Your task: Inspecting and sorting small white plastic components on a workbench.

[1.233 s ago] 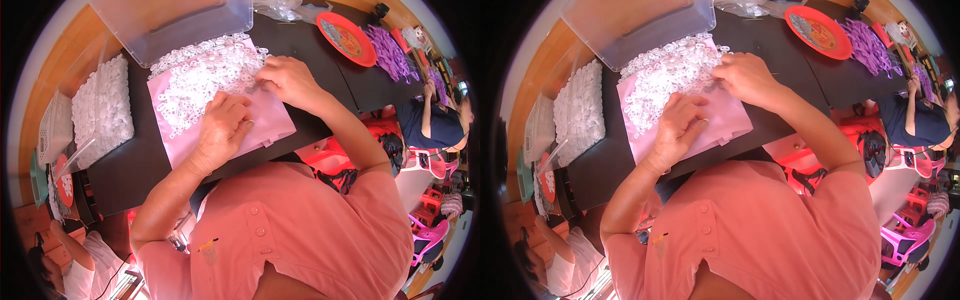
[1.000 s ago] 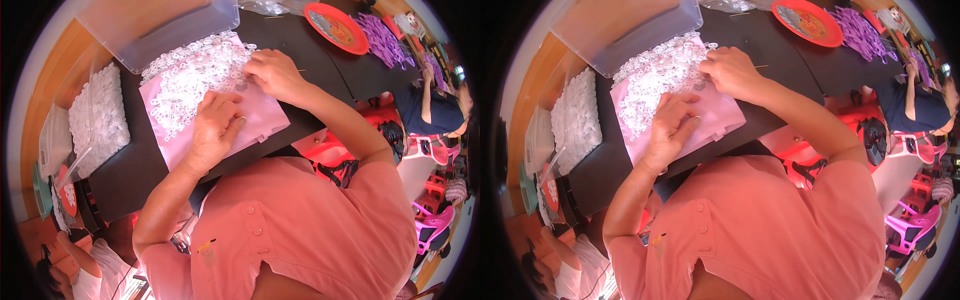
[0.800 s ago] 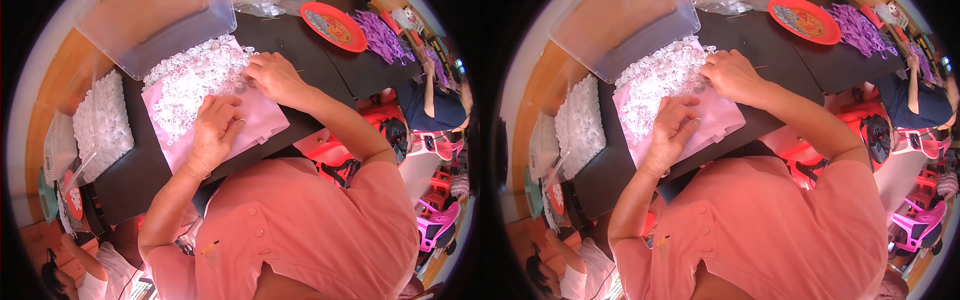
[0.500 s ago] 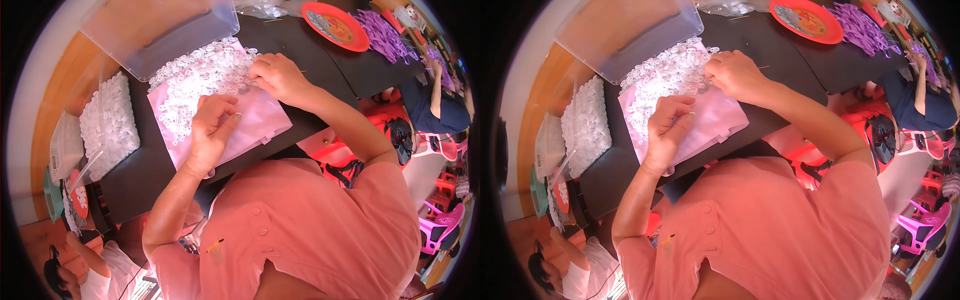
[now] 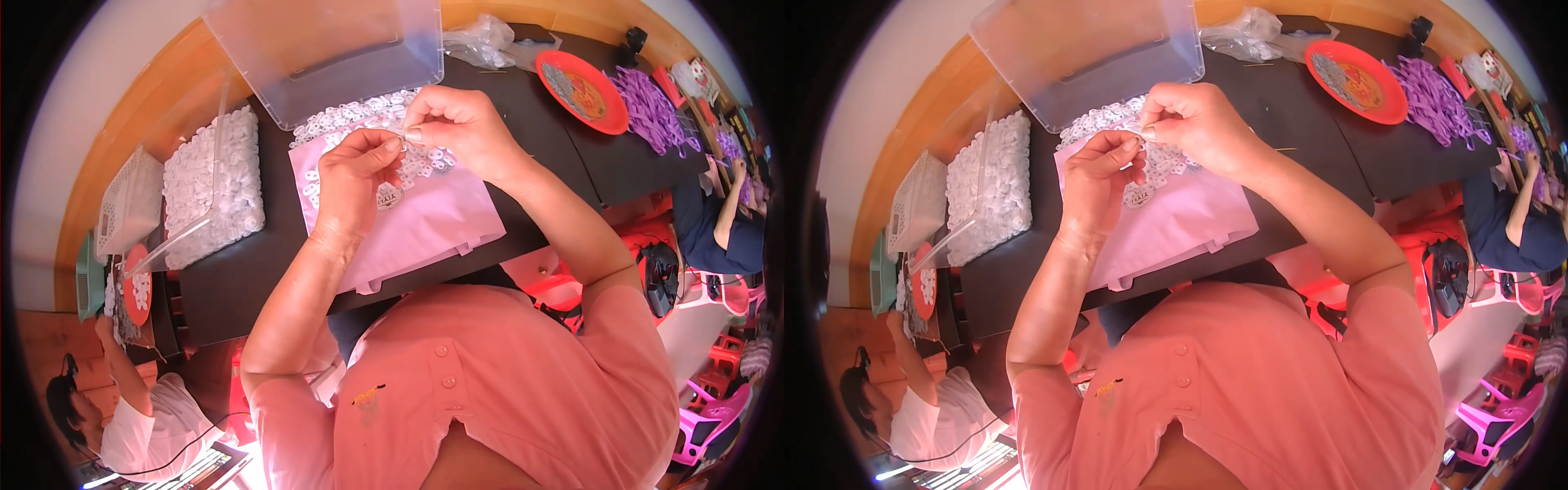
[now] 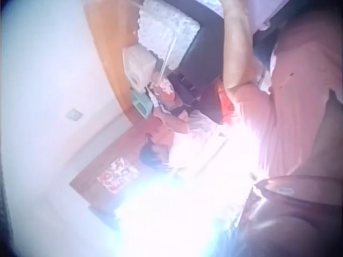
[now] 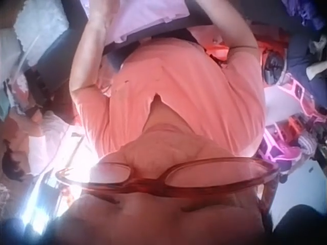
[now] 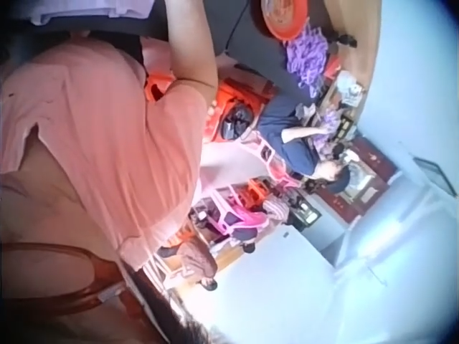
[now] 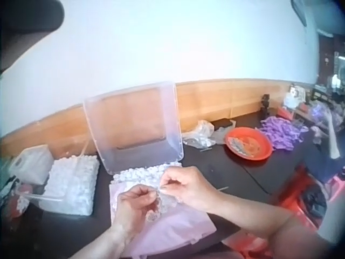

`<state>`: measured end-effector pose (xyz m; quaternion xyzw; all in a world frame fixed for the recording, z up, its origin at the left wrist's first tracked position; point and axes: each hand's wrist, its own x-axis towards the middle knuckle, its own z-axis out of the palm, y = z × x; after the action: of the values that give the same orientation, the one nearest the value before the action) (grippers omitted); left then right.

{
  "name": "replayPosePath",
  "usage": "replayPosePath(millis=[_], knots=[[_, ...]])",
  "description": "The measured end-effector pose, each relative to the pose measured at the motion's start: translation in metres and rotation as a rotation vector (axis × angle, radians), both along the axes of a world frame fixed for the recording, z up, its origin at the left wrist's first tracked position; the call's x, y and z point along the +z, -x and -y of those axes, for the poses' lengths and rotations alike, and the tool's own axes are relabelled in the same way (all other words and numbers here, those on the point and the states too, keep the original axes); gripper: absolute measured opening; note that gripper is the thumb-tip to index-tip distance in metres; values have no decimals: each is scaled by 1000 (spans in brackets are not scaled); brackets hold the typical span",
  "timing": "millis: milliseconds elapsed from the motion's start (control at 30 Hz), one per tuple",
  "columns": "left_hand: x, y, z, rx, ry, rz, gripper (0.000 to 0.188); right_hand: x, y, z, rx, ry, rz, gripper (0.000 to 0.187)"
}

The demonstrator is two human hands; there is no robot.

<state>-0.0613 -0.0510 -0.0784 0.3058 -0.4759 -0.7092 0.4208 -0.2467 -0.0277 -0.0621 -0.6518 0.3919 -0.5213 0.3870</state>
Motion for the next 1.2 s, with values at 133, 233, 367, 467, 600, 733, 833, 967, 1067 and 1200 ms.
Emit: replayPosePath(millis=[133,233,367,467,600,733,833,967,1067,1200], knots=[[-8,0,-1,26,-65,-90,9,-2,-6,5,-25,21,16,2],[-11,-1,-1,60,-93,-89,8,-6,-6,5,-59,39,-37,6],[-12,-1,-1,81,-96,-94,10,-14,-10,5,-90,120,-53,8],[-13,-2,-1,90,-70,-78,11,-16,-13,4,-105,181,-103,8],[-13,-1,-3,113,-61,-53,10,-16,-14,1,-127,166,-136,8],[-12,-1,-4,121,-67,-49,10,-16,-14,1,-141,255,-180,8],[-11,0,-5,150,-69,-69,9,-18,-15,2,-142,282,-173,9],[-11,-1,-5,148,-69,-66,9,-18,-18,1,-140,294,-165,10],[-11,0,-4,148,-80,-67,9,-18,-18,1,-135,285,-144,10],[-12,-1,-5,149,-92,-70,9,-17,-18,0,-142,298,-148,10]])
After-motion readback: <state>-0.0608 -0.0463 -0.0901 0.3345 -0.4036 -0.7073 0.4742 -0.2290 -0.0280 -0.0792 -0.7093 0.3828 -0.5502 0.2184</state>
